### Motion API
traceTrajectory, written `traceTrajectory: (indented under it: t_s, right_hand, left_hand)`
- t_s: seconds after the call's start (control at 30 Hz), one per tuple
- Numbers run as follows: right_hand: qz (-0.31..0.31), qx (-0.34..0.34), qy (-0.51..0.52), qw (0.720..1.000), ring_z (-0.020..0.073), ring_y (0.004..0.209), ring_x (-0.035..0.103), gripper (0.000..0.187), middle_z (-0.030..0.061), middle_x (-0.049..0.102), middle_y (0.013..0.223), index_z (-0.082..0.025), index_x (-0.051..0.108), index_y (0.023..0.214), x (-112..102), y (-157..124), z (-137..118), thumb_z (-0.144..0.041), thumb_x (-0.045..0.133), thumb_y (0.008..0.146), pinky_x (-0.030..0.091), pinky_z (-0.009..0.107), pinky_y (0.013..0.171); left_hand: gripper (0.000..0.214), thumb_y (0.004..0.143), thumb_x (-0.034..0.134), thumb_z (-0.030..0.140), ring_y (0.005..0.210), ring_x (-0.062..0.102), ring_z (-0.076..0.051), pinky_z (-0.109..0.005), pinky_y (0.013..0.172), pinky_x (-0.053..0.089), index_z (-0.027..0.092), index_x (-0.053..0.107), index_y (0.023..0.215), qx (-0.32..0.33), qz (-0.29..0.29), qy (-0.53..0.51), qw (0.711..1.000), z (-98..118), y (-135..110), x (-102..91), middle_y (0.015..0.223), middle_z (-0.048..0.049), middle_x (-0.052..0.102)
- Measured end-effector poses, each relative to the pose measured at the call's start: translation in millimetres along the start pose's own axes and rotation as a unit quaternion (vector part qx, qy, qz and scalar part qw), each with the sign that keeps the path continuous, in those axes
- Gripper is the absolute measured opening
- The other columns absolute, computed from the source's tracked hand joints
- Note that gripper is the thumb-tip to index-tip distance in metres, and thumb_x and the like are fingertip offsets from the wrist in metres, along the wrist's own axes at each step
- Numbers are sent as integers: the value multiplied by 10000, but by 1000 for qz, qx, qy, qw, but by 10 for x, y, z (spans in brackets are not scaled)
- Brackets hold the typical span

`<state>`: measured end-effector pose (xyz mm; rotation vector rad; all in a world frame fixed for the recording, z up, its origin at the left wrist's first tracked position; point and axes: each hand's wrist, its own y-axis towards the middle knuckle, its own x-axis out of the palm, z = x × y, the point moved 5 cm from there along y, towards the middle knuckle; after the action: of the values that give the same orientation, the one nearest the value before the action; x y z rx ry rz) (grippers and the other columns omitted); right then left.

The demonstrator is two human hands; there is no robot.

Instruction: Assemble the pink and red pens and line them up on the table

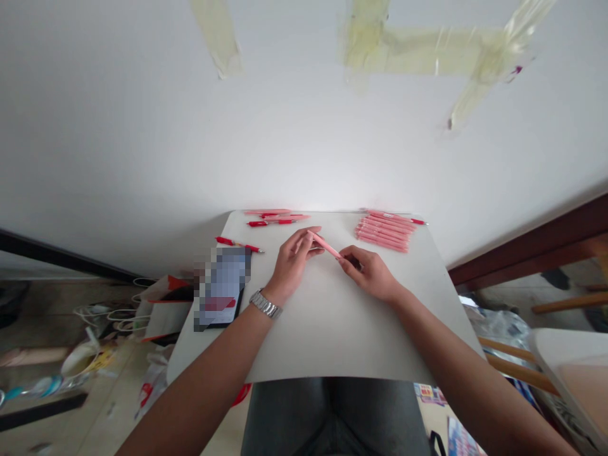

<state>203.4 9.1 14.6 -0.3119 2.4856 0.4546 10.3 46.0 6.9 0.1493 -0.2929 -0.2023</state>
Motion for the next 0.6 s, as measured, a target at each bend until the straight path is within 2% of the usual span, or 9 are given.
traceTrajectory:
  t_s: [0.17, 0.3, 0.43, 0.5, 0.6]
  right_hand:
    - [-18, 19, 35, 999, 137, 661, 500, 252, -8, 601, 763, -197, 650, 1016, 20, -18, -5, -426, 550, 1045, 387, 267, 606]
    - [-14, 44, 46, 998, 140, 656, 482, 378, -15, 578, 750, -187, 682, 1151, 27, -8, 0, -512, 509, 1064, 376, 275, 618]
    - [-20, 48, 56, 997, 153, 714, 534, 463, 9, 643, 824, -183, 705, 1214, 57, 11, -16, -554, 464, 1079, 403, 282, 670]
    - [-21, 41, 64, 997, 156, 742, 554, 471, 20, 667, 867, -189, 717, 1203, 68, 17, -29, -552, 439, 1090, 418, 285, 703]
    - [-23, 48, 67, 996, 146, 684, 517, 488, 6, 624, 796, -199, 735, 1119, 70, 17, -25, -564, 412, 1098, 406, 285, 678]
  left_hand:
    - [381, 974, 692, 505, 1020, 679, -183, -332, 931, 627, 203, 770, 1192, -4, 3, -14, 1000, 5, 2, 3, 1058, -81, 708]
    - [334, 965, 713, 483, 1053, 678, -186, -330, 946, 618, 194, 786, 1117, -7, 5, -23, 1000, 9, -4, 10, 1152, -92, 720]
    - [347, 969, 710, 479, 1060, 690, -200, -350, 978, 606, 181, 786, 1129, -16, -9, -9, 1000, -9, -19, 32, 1127, -94, 733]
    - [372, 976, 700, 485, 1048, 699, -204, -369, 1005, 594, 178, 779, 1170, -18, -22, 1, 1000, -21, -24, 46, 1090, -93, 743]
    - [405, 978, 690, 506, 1062, 702, -212, -390, 1053, 569, 174, 782, 1191, -21, -37, 25, 999, -40, -28, 57, 1157, -108, 752]
